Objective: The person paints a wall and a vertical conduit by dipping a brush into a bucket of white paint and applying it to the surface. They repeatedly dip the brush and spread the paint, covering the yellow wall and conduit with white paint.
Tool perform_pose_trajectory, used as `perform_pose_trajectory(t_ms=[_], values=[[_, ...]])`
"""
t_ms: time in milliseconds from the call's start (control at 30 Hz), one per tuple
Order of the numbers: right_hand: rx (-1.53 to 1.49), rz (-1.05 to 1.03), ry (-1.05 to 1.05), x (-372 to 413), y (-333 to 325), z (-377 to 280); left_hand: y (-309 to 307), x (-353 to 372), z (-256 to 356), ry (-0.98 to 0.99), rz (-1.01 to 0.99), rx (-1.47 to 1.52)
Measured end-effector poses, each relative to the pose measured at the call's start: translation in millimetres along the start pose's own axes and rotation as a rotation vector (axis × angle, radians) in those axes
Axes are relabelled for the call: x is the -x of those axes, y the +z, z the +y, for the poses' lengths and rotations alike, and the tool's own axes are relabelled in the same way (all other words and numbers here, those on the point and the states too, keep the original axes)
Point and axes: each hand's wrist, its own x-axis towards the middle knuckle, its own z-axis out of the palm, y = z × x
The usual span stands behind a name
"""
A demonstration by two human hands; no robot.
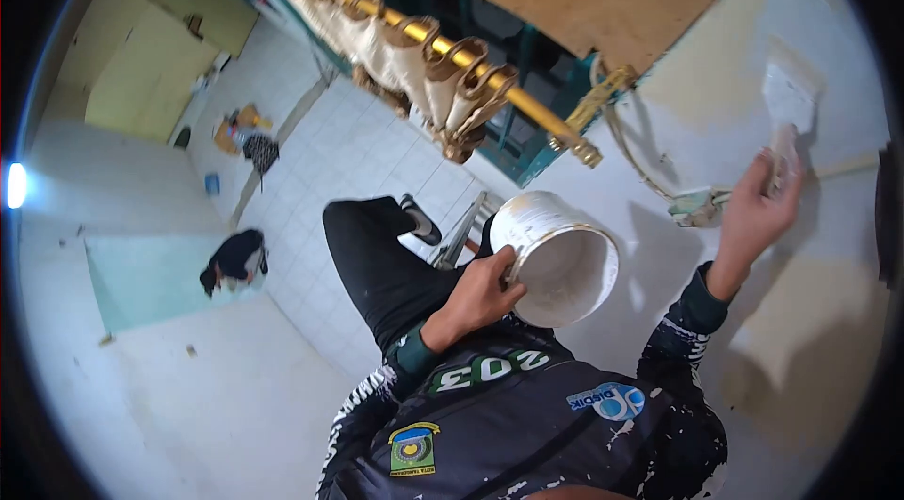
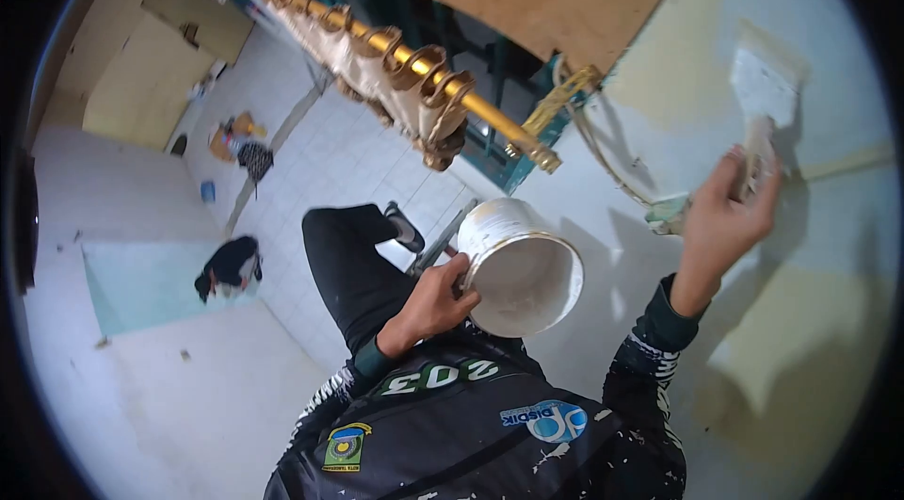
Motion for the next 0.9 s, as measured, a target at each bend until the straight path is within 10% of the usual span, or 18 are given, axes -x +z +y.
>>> perform_pose_trajectory(t_ms=[900], values=[[0.197,-0.014,-0.178,-3.4,1.1,10.0,-3.2,2.8,-13.5,0.077,0.058,0.055]])
